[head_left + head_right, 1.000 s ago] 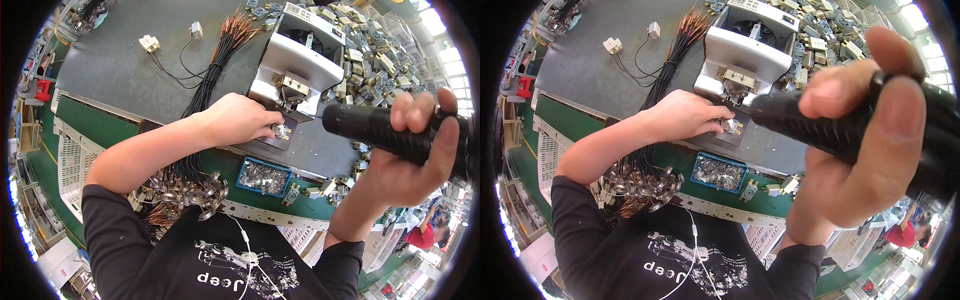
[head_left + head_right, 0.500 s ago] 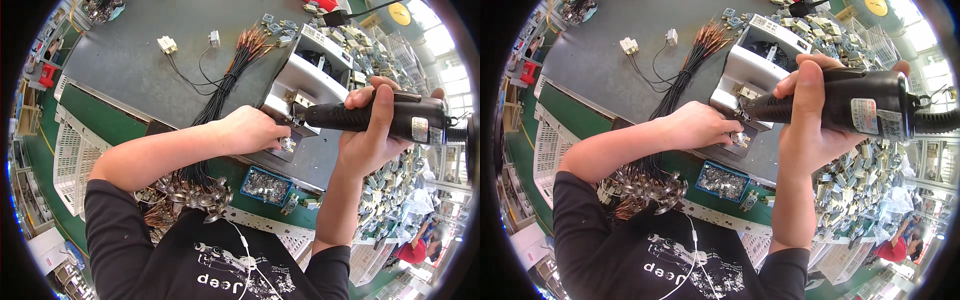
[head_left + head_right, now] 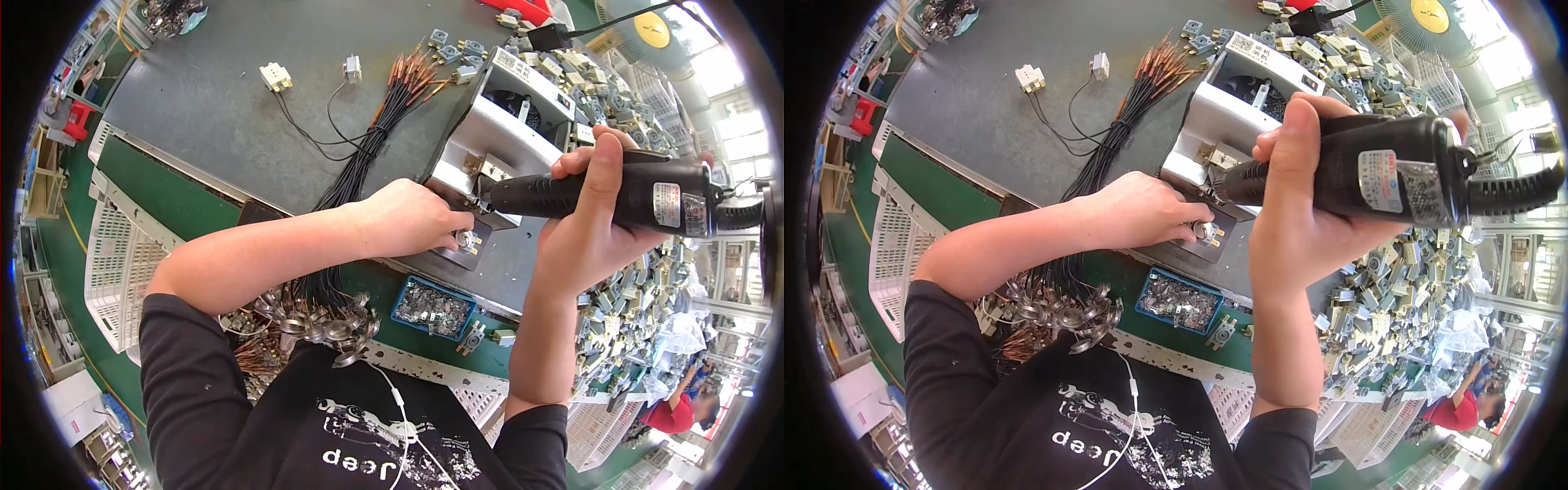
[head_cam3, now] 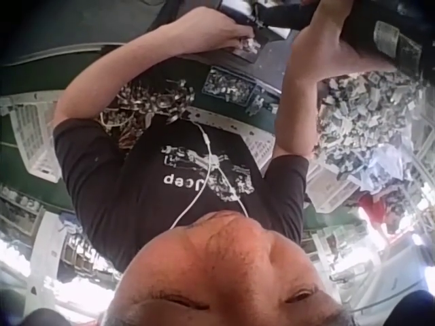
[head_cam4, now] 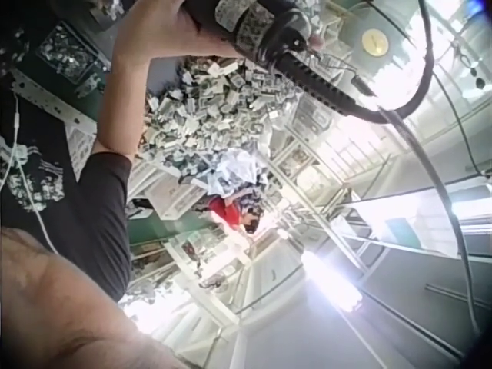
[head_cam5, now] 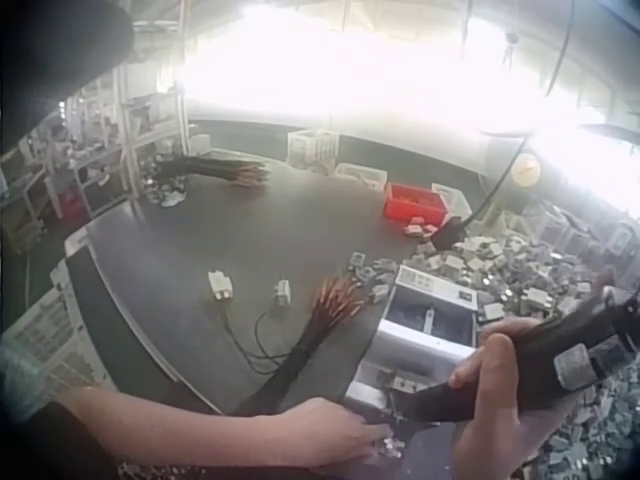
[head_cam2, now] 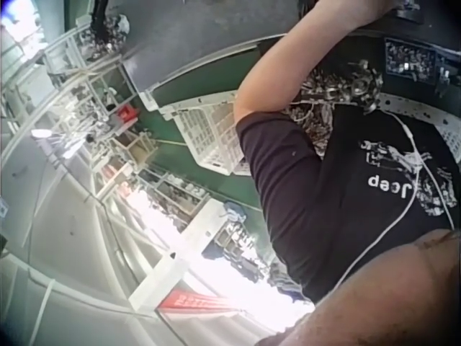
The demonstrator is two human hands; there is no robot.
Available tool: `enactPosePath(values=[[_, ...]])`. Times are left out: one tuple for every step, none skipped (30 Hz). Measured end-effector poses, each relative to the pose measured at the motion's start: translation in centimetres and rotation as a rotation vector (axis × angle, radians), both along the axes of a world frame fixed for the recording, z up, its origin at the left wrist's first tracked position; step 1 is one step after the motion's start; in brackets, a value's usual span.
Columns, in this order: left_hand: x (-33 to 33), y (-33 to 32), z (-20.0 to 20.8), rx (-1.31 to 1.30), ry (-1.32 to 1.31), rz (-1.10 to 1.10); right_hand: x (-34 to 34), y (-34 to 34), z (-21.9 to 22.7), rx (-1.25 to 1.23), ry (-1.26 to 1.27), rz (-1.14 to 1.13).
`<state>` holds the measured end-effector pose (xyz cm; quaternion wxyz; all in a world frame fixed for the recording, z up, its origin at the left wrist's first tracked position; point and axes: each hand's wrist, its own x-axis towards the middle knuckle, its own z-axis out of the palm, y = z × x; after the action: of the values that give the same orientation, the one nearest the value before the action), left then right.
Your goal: Assembling electronic components using an electric screwdriver to attach wires to boards.
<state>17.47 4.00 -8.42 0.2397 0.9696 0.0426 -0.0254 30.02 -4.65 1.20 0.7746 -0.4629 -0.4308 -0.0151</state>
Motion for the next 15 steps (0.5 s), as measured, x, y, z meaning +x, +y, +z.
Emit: enactPosePath(values=[[-0.1, 0.0, 0.0, 0.014, -0.015, -0.003, -0.4, 0.1, 0.0, 0.016, -0.006, -0.064], [-0.1, 0.0, -0.1, 0.014, -0.016, -0.002, -0.6, 0.2, -0.1, 0.016, -0.007, -0.063], [-0.1, 0.0, -0.1, 0.011, -0.01, -0.002, -0.7, 0.3, -0.2, 0.04, -0.007, -0.077], [-0.1, 0.0, -0.1, 0.008, -0.005, -0.003, -0.8, 0.4, -0.3, 0.064, -0.006, -0.089], [0.0, -0.1, 0.0, 0.006, -0.005, -0.003, -0.8, 0.4, -0.3, 0.062, -0.006, -0.09], [0.1, 0.0, 0.1, 0.026, 0.029, -0.012, -0.7, 0.4, -0.3, 0.063, -0.014, -0.105], [0.1, 0.0, 0.2, 0.046, 0.063, -0.02, -0.7, 0.4, -0.4, 0.063, -0.022, -0.12], [0.1, 0.1, 0.0, 0.042, 0.064, -0.021, -0.8, 0.4, -0.4, 0.058, -0.02, -0.121], [0.0, 0.2, -0.2, 0.041, 0.033, -0.023, -0.9, 0.5, -0.5, 0.059, -0.033, -0.132], [-0.1, 0.2, -0.4, 0.039, 0.001, -0.024, -1.0, 0.5, -0.6, 0.06, -0.045, -0.143], [-0.1, 0.2, -0.3, 0.039, 0.003, -0.024, -1.0, 0.3, -0.7, 0.06, -0.043, -0.142], [-0.1, 0.2, -0.2, 0.032, 0.007, -0.02, -0.8, 0.1, -0.8, 0.059, -0.065, -0.084], [-0.1, 0.1, 0.0, 0.026, 0.01, -0.016, -0.5, -0.2, -0.9, 0.06, -0.087, -0.026], [-0.1, 0.2, 0.1, 0.028, 0.011, -0.017, 0.1, -0.3, -0.8, 0.062, -0.086, -0.027], [0.0, 0.3, 0.1, 0.018, 0.022, -0.018, 1.2, -0.6, -0.8, 0.038, -0.078, 0.138]])
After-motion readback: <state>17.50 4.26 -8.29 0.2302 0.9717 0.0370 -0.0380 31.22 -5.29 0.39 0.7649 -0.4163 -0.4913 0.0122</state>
